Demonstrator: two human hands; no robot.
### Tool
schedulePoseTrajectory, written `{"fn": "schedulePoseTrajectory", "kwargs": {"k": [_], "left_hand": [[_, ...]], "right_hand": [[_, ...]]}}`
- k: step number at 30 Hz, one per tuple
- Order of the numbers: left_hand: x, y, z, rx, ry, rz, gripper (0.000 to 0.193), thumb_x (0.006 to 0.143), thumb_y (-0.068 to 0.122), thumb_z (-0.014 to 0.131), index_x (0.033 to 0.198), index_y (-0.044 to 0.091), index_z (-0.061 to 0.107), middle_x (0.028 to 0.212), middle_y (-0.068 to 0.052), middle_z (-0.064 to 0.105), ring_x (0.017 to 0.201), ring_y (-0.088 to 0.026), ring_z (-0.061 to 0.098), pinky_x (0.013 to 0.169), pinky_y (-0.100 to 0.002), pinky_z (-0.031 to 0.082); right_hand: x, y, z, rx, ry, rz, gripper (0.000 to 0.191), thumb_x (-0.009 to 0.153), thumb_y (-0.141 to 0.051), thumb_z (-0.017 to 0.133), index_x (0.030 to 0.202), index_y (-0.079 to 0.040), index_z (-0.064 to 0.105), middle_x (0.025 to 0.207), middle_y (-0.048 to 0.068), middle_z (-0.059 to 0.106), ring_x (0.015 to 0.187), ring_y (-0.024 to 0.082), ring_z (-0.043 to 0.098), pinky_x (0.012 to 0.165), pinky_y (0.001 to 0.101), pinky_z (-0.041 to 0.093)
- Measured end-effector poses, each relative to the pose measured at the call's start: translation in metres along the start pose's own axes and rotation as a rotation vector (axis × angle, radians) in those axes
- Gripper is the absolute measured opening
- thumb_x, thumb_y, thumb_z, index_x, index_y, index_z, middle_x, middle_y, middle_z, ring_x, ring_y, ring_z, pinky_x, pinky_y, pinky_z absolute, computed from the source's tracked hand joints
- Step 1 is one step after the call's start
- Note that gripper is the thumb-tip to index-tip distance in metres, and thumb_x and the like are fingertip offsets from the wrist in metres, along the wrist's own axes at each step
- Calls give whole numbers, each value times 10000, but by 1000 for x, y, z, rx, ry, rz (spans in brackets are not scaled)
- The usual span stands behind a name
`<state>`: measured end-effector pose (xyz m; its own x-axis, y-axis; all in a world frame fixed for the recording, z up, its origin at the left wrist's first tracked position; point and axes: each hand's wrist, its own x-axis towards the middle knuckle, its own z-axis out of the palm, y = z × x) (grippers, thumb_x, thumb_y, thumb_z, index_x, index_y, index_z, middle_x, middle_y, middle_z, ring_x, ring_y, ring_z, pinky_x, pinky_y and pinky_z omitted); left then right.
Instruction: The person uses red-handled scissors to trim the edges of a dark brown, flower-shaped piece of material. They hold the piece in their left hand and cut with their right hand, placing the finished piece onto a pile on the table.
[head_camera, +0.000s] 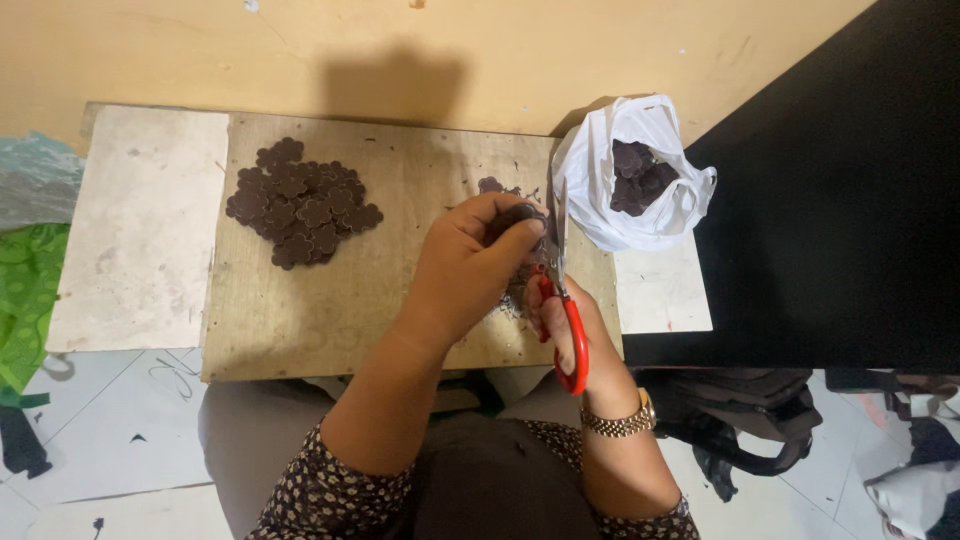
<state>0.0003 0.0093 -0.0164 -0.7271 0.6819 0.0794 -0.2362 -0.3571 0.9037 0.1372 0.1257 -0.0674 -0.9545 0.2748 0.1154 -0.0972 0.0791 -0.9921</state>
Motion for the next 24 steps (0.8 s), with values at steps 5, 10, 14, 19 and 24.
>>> {"fn": "schedulePoseTrajectory", "kwargs": {"k": [5,10,14,19,24], "left_hand": [[0,2,-1,58,22,3,129,959,89,675,1037,-6,712,874,-11,708,790,-62,635,714,-225,539],[-1,4,2,56,40,41,108,933,82,705,1004,4,683,869,-4,701,786,-56,632,705,-224,537],[-3,4,4,133,76,6,108,922,103,720,967,12,684,807,-5,695,716,-53,618,638,-225,523],[-3,0,8,108,79,53,103,924,100,719,970,19,674,814,9,683,725,-38,604,644,-216,515],[-6,1,10,151,81,73,89,934,98,709,962,24,669,807,21,672,732,-36,600,658,-213,517]], "right_hand": [[2,-10,0,-17,-95,-59,611,1021,-659,503,1035,-49,523,840,4,480,764,112,442,679,261,399],[2,-10,0,-38,-114,-64,640,1022,-694,496,1005,-54,517,850,-5,465,771,107,436,687,252,401],[2,-8,1,-46,-77,-24,660,993,-708,508,1067,-53,532,864,-10,477,766,99,446,678,244,410],[1,-5,-1,-64,-44,26,653,985,-694,507,1121,-57,547,882,-18,497,762,87,467,665,239,431],[1,-2,-3,-75,-39,7,640,991,-648,508,1191,-43,557,908,-13,521,757,88,480,663,240,445]]}}
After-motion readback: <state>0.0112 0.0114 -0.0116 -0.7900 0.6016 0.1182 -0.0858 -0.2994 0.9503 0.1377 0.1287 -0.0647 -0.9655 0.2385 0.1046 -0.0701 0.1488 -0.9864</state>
